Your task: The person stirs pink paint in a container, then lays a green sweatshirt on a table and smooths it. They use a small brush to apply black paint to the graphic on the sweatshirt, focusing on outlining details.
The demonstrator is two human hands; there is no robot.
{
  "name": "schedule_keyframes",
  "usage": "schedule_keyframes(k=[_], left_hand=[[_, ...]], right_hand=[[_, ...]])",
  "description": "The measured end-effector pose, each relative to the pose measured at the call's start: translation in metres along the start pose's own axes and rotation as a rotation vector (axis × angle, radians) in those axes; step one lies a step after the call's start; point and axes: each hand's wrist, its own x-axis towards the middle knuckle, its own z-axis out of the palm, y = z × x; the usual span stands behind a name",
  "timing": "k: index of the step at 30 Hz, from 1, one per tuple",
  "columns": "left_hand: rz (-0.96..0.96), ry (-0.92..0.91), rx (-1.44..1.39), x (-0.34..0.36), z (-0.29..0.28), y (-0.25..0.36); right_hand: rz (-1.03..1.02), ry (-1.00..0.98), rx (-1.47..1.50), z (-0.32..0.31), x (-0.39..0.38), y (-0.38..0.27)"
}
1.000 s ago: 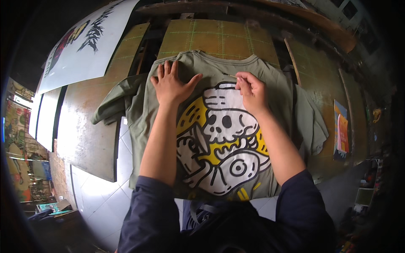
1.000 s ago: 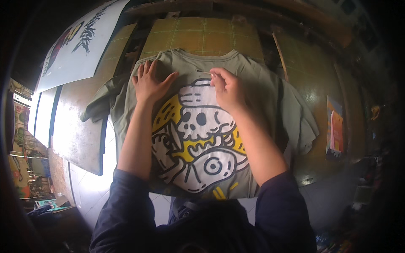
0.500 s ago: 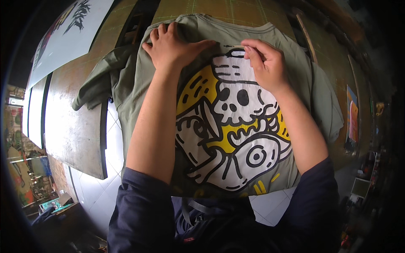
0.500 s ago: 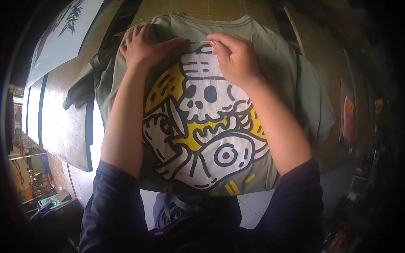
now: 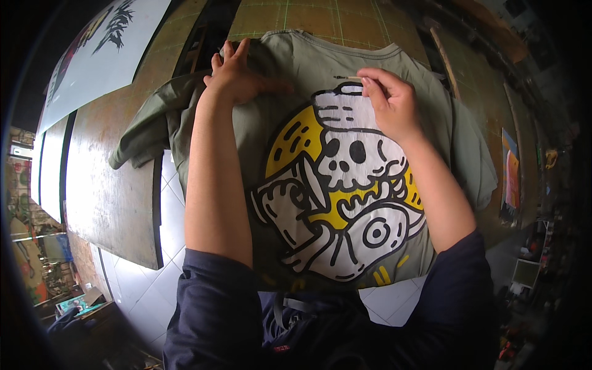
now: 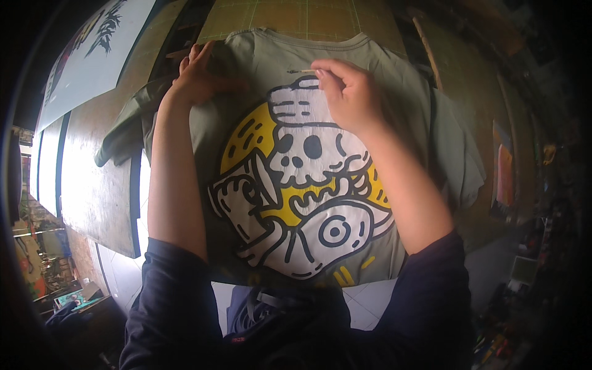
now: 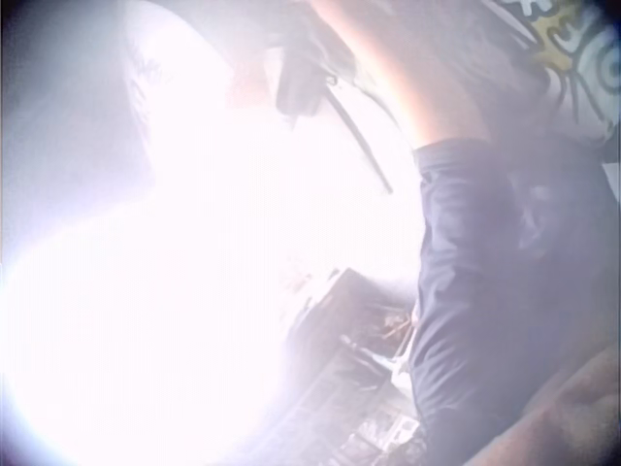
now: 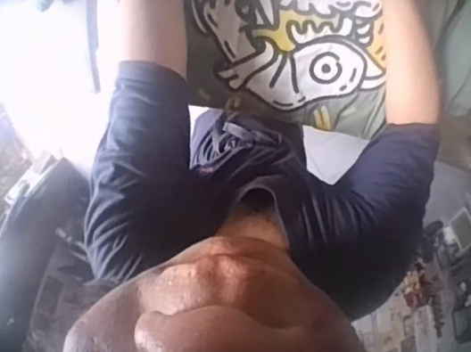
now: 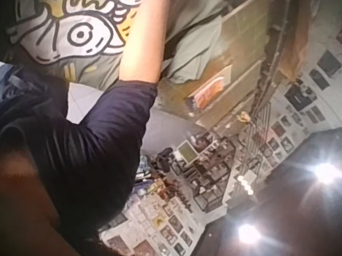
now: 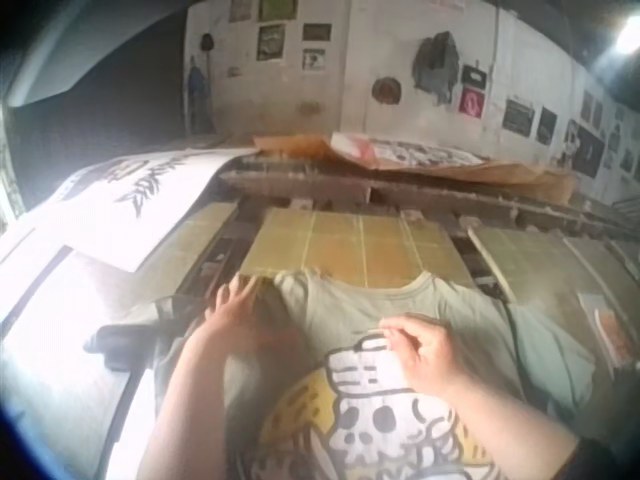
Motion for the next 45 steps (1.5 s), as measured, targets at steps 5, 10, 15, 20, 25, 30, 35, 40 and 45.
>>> schedule_keyframes(k=[5,10,15,20,25,30,35,40,45], left_hand=[[0.030,-0.060,0.009,0.005,-0.006,-0.003],[0.036,-0.065,0.002,0.009,-0.002,-0.006],[0.020,-0.056,0.047,0.005,-0.003,-0.001],[0.028,-0.039,0.012,0.004,-0.004,-0.002],[0.039,-0.033,0.007,0.006,-0.003,-0.002],[0.031,-0.037,-0.002,0.008,-0.003,-0.002],[0.026,-0.034,0.008,0.008,-0.001,-0.002],[0.022,-0.044,0.005,0.006,-0.003,-0.002],[0.029,-0.056,0.009,0.007,-0.005,-0.002]], right_hand=[[-0.144,-0.009,-0.106,0.007,0.004,-0.007],[-0.229,-0.049,-0.154,0.012,0.007,-0.013],[-0.227,-0.067,-0.166,0.011,0.006,-0.013],[-0.284,-0.026,-0.273,0.011,0.006,-0.013],[-0.328,-0.043,-0.277,0.012,0.006,-0.012],[-0.370,-0.035,-0.272,0.014,0.006,-0.010],[-0.404,-0.031,-0.292,0.013,0.006,-0.010],[-0.419,-0.025,-0.322,0.012,0.006,-0.009],[-0.387,-0.019,-0.363,0.010,0.004,-0.009]])
